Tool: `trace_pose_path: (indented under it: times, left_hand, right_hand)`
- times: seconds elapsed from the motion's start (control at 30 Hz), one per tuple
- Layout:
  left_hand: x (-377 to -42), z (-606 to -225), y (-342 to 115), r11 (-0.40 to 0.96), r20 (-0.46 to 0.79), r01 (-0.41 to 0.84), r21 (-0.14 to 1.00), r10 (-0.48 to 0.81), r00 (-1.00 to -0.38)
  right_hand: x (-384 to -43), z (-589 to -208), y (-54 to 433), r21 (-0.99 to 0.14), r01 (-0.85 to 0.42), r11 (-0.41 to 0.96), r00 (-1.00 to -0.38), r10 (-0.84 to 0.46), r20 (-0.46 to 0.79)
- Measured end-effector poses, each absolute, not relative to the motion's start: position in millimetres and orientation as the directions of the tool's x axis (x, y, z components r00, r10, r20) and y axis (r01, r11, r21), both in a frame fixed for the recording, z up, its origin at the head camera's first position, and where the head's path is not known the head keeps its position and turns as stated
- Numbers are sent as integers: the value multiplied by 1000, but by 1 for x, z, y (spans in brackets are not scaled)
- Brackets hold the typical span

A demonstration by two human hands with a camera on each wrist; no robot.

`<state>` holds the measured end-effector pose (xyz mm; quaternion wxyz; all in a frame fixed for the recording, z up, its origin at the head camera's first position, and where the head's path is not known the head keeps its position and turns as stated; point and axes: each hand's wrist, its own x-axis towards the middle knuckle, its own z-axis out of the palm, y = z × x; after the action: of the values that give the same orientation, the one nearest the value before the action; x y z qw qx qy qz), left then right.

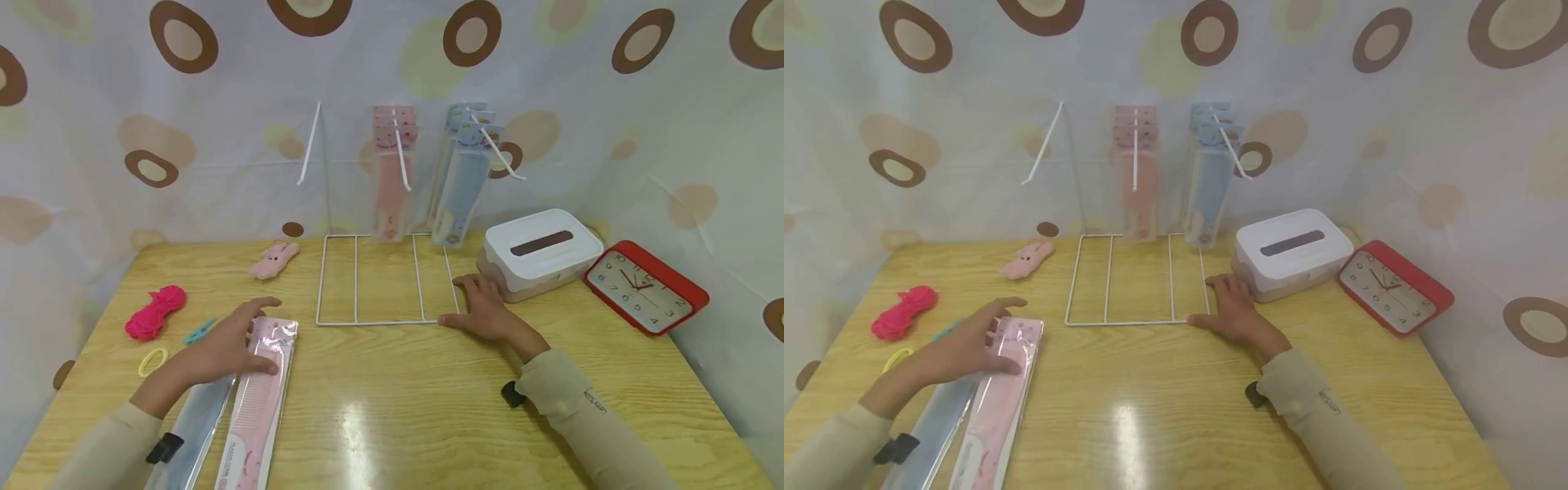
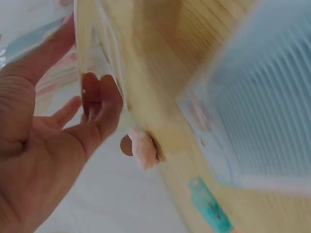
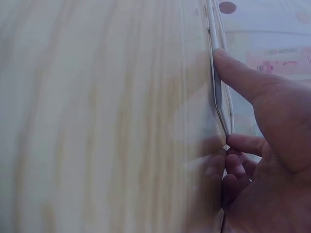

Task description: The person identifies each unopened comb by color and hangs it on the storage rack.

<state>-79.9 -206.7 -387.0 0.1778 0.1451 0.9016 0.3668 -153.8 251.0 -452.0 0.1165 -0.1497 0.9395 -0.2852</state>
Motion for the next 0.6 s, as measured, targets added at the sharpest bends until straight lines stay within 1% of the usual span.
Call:
trace_pose_path:
  times: [0.13, 0.2, 0.27, 0.4, 0.6]
  left_hand:
    - [-81, -382, -200, 508, -224, -30, 861, 325, -919]
    - [-83, -380, -194, 423, -236, -99, 901, 285, -929]
    - [-83, -379, -187, 377, -246, -140, 916, 248, -937]
    - [-80, -374, -174, 324, -244, -171, 930, 200, -949]
    - [-83, -361, -152, 261, -215, -167, 951, 171, -961]
  right_hand:
    - [-154, -452, 250, -574, -213, 790, -929, -346, -132]
    - [-153, -452, 250, -579, -213, 787, -929, -346, -129]
    - [-153, -452, 250, -585, -214, 783, -929, -349, -127]
    - [-153, -453, 250, -590, -216, 778, -927, -354, -127]
    - [-154, -453, 251, -580, -228, 782, -925, -360, -121]
